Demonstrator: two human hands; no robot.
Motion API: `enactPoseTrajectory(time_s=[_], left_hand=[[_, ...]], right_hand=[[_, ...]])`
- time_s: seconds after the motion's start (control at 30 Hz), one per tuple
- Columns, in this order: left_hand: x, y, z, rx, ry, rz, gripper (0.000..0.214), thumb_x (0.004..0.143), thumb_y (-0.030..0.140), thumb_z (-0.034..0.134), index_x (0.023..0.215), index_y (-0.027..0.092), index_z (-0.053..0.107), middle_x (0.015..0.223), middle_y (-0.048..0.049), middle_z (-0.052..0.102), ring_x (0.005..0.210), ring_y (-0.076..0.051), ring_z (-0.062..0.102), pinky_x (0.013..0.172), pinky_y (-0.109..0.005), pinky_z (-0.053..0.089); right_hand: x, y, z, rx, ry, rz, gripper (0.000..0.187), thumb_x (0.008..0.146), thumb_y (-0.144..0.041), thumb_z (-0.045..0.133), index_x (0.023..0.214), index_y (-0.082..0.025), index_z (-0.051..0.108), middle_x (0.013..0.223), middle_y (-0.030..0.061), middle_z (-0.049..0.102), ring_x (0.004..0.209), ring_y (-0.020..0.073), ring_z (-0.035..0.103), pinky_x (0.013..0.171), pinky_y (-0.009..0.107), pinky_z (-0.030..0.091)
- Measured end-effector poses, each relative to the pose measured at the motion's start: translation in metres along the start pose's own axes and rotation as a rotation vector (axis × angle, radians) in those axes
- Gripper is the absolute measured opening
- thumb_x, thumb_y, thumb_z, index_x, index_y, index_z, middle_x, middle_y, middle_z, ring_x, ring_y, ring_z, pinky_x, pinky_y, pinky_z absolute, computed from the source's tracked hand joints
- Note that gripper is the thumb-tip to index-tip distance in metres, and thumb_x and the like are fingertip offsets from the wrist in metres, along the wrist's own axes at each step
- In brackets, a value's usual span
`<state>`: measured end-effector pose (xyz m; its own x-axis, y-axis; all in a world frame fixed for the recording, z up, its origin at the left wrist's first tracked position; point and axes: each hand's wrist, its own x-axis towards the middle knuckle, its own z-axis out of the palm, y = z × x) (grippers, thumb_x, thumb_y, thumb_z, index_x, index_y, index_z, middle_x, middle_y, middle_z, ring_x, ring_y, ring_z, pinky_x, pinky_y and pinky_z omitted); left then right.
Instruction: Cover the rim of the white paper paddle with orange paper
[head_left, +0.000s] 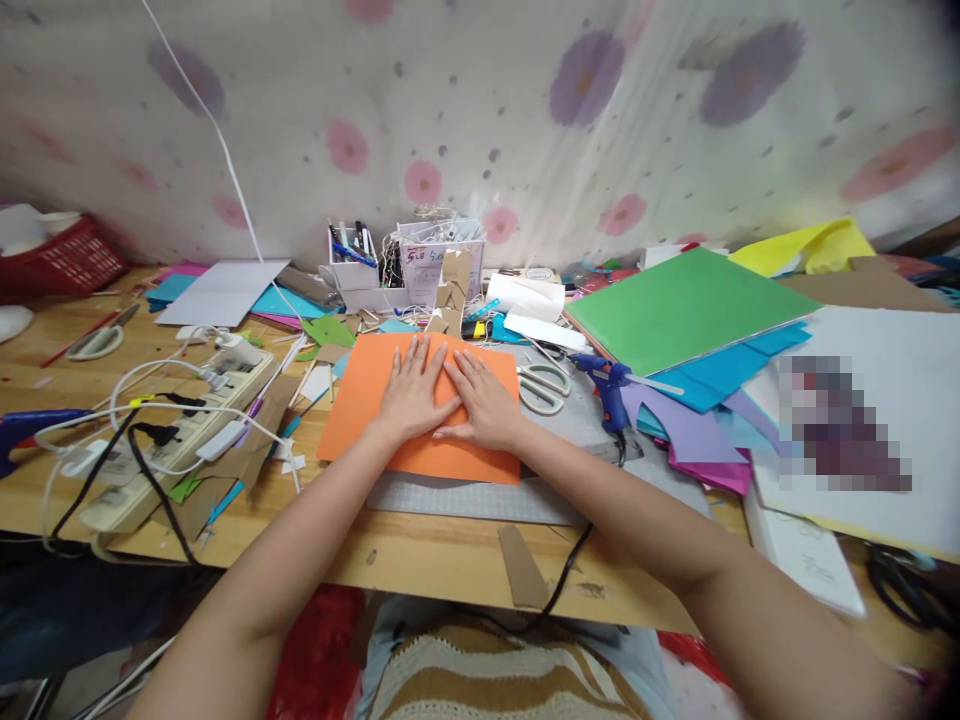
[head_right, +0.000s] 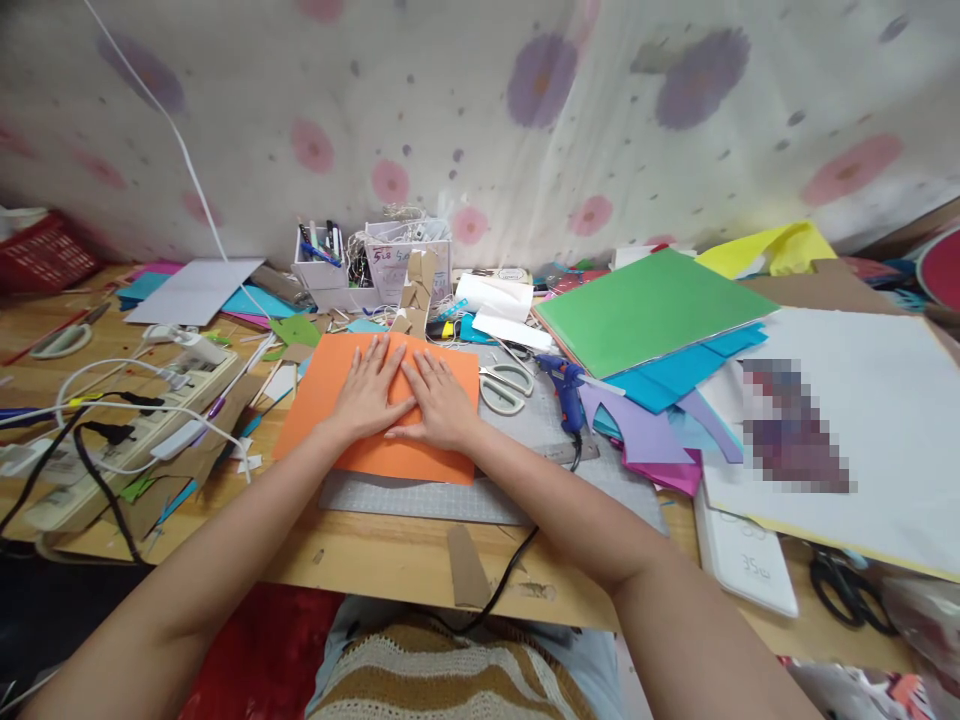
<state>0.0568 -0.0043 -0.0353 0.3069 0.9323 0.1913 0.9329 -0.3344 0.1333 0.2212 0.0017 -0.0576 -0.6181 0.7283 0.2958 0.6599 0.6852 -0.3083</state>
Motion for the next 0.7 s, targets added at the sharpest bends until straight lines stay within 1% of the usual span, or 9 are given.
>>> enactPoseTrajectory(time_s=[0.07,0.13,0.23,0.33,0.43,0.5,0.6,0.7], left_hand=[[-0.006,-0.006,-0.002,0.002,0.001,0.033,0.085,0.076,0.059,0.047,0.143,0.015,0.020,0.151,-0.0133,0.008,0.139,-0.027,0.003,0.112,-0.046,0.003],[-0.014,-0.013,-0.003,0.007,0.000,0.036,0.089,0.074,0.063,0.047,0.143,0.016,0.019,0.151,-0.0127,0.008,0.139,-0.027,0.003,0.112,-0.046,0.003],[-0.024,-0.023,-0.001,0.009,0.014,-0.014,0.091,0.071,0.066,0.049,0.143,0.018,0.020,0.150,-0.0127,0.010,0.139,-0.028,0.004,0.111,-0.048,0.006],[-0.028,-0.029,0.001,0.001,0.037,-0.085,0.093,0.070,0.068,0.048,0.143,0.018,0.020,0.150,-0.0131,0.012,0.138,-0.030,0.004,0.111,-0.049,0.008],[-0.023,-0.031,0.001,-0.024,0.058,-0.164,0.090,0.072,0.068,0.045,0.143,0.017,0.021,0.149,-0.0136,0.015,0.138,-0.032,0.006,0.110,-0.050,0.011],[-0.016,-0.032,-0.001,-0.042,0.076,-0.213,0.088,0.074,0.067,0.043,0.142,0.014,0.022,0.148,-0.0154,0.020,0.137,-0.032,0.012,0.110,-0.049,0.015],[-0.004,-0.036,-0.002,-0.071,0.102,-0.260,0.084,0.078,0.065,0.038,0.140,0.010,0.026,0.144,-0.0186,0.030,0.133,-0.031,0.026,0.107,-0.046,0.024],[0.003,-0.038,-0.003,-0.108,0.094,-0.293,0.081,0.079,0.064,0.037,0.138,0.008,0.030,0.138,-0.0187,0.039,0.127,-0.030,0.037,0.105,-0.042,0.028]], right_hand=[[-0.001,0.001,0.001,-0.001,-0.005,0.002,0.109,0.063,-0.078,0.045,0.141,-0.007,0.022,0.148,0.0213,0.015,0.138,0.0302,0.008,0.110,0.051,0.012],[-0.002,0.003,0.002,-0.010,-0.008,0.003,0.111,0.061,-0.079,0.046,0.142,-0.007,0.022,0.148,0.0214,0.014,0.138,0.0307,0.007,0.110,0.051,0.012],[-0.003,0.003,0.002,-0.034,0.000,0.008,0.112,0.059,-0.080,0.047,0.142,-0.008,0.022,0.148,0.0208,0.015,0.138,0.0310,0.007,0.110,0.051,0.011],[-0.004,-0.001,-0.002,-0.068,0.005,0.022,0.112,0.059,-0.080,0.046,0.142,-0.009,0.023,0.148,0.0196,0.014,0.138,0.0321,0.005,0.110,0.052,0.008],[-0.005,-0.005,-0.005,-0.087,-0.006,0.070,0.112,0.057,-0.082,0.047,0.142,-0.013,0.024,0.149,0.0172,0.012,0.137,0.0363,0.000,0.107,0.058,0.005],[-0.006,-0.006,-0.005,-0.067,-0.016,0.114,0.112,0.055,-0.082,0.048,0.142,-0.015,0.024,0.150,0.0167,0.009,0.136,0.0384,-0.001,0.105,0.061,0.007],[-0.007,-0.003,-0.001,-0.002,0.007,0.133,0.112,0.054,-0.081,0.050,0.143,-0.017,0.023,0.150,0.0174,0.005,0.136,0.0371,0.000,0.105,0.059,0.014],[-0.008,0.001,0.002,0.054,0.038,0.123,0.112,0.055,-0.080,0.051,0.143,-0.015,0.022,0.150,0.0186,0.002,0.137,0.0345,-0.001,0.106,0.055,0.016]])
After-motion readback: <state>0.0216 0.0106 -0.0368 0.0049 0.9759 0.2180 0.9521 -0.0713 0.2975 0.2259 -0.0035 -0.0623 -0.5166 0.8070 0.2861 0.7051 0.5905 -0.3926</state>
